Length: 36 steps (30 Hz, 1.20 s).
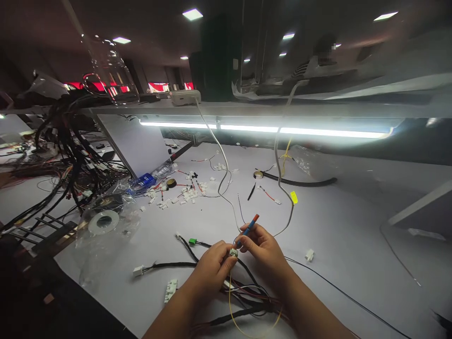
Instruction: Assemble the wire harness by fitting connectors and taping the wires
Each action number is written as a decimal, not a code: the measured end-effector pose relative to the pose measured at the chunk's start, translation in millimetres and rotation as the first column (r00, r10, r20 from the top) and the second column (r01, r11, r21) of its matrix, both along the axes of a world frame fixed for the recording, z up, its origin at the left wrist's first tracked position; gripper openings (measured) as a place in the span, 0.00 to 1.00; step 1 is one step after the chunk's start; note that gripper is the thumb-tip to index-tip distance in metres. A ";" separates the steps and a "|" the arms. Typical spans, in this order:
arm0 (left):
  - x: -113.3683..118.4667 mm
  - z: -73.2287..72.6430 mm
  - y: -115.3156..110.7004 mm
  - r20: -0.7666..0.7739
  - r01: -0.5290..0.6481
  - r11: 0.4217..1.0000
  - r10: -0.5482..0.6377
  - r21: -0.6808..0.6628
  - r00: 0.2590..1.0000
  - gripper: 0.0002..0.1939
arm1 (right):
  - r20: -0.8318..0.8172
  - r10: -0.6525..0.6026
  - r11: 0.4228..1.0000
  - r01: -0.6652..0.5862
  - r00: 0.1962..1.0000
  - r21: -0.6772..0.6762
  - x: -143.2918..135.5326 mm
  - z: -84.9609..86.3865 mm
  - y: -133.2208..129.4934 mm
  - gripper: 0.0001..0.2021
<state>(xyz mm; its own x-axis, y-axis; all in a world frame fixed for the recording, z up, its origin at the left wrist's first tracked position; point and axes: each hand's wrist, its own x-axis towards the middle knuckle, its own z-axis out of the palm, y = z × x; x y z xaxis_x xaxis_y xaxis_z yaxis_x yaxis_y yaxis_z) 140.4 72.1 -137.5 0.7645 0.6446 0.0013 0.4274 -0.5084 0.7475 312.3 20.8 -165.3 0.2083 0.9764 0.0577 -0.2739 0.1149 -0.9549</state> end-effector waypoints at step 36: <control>-2.0 -4.9 -1.6 -0.061 0.034 0.999 -0.032 0.040 0.998 0.10 | 0.096 -0.002 1.000 0.001 0.995 0.004 -7.2 0.2 -4.8 0.12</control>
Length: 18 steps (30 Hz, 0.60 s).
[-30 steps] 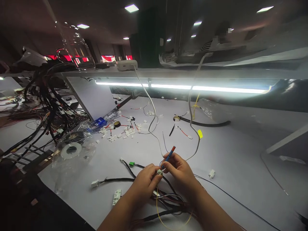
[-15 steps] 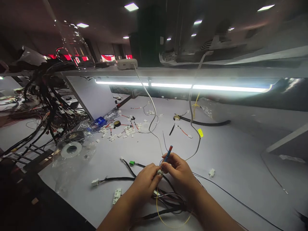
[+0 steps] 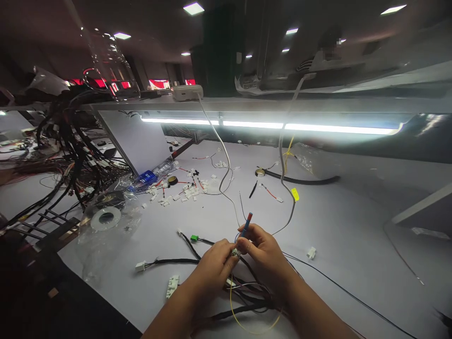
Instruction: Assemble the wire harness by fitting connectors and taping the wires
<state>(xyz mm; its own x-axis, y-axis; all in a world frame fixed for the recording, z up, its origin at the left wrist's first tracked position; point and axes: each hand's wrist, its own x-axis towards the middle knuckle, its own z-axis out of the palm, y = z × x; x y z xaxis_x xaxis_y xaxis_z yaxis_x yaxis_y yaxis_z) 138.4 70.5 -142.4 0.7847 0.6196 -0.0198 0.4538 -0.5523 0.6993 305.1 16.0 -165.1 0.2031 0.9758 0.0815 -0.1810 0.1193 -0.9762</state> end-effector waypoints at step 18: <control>1.2 3.9 0.1 -0.026 0.009 1.000 -0.009 -0.028 1.000 0.11 | -0.019 0.026 0.999 -0.025 0.999 0.044 0.5 -3.0 0.5 0.08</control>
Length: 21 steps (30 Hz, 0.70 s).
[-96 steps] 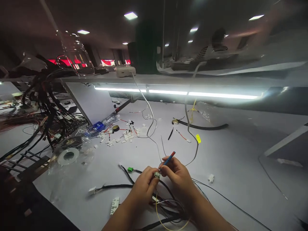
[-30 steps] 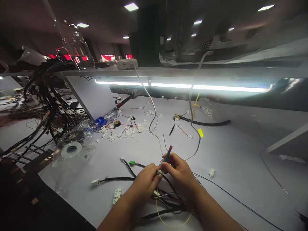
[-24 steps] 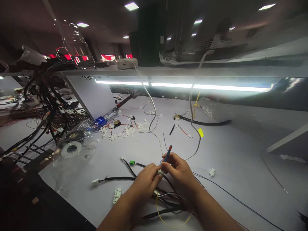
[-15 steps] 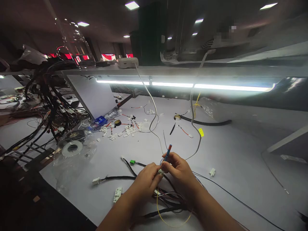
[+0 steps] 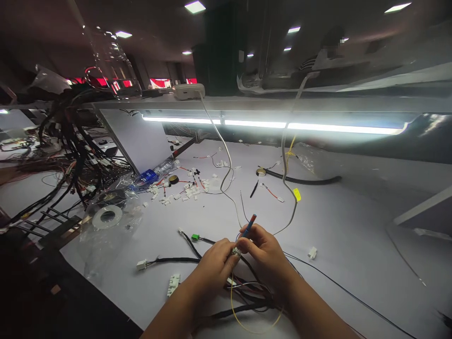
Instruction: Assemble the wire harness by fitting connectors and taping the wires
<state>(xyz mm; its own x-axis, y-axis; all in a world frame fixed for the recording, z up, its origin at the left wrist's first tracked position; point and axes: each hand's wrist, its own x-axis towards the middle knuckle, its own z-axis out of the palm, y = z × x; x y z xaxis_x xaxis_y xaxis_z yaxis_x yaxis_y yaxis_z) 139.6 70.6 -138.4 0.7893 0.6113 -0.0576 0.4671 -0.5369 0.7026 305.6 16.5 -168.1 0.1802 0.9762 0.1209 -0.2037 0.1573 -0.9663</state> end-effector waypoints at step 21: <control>-0.8 -0.7 1.5 0.052 -0.012 0.999 0.015 -0.048 0.999 0.11 | 0.023 0.017 0.997 -0.019 1.000 0.073 0.6 5.6 -2.0 0.07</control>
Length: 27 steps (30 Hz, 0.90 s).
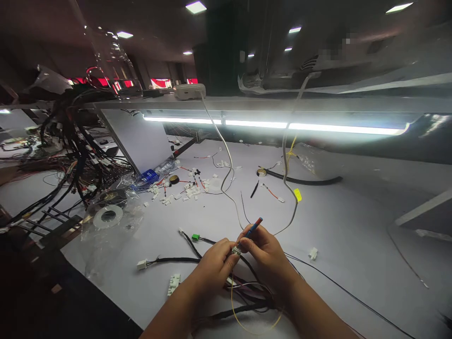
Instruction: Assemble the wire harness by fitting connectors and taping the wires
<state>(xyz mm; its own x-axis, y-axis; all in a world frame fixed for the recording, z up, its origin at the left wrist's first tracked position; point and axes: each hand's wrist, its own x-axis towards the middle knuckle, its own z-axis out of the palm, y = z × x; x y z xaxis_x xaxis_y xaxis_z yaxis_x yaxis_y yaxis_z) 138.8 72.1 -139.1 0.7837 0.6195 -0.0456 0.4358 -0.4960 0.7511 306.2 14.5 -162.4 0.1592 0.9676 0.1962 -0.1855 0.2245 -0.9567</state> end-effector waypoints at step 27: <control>-0.5 -0.2 -3.4 -0.051 -0.008 0.988 0.017 0.155 0.999 0.13 | 0.196 -0.006 1.000 0.004 0.981 0.013 0.5 5.4 -1.5 0.06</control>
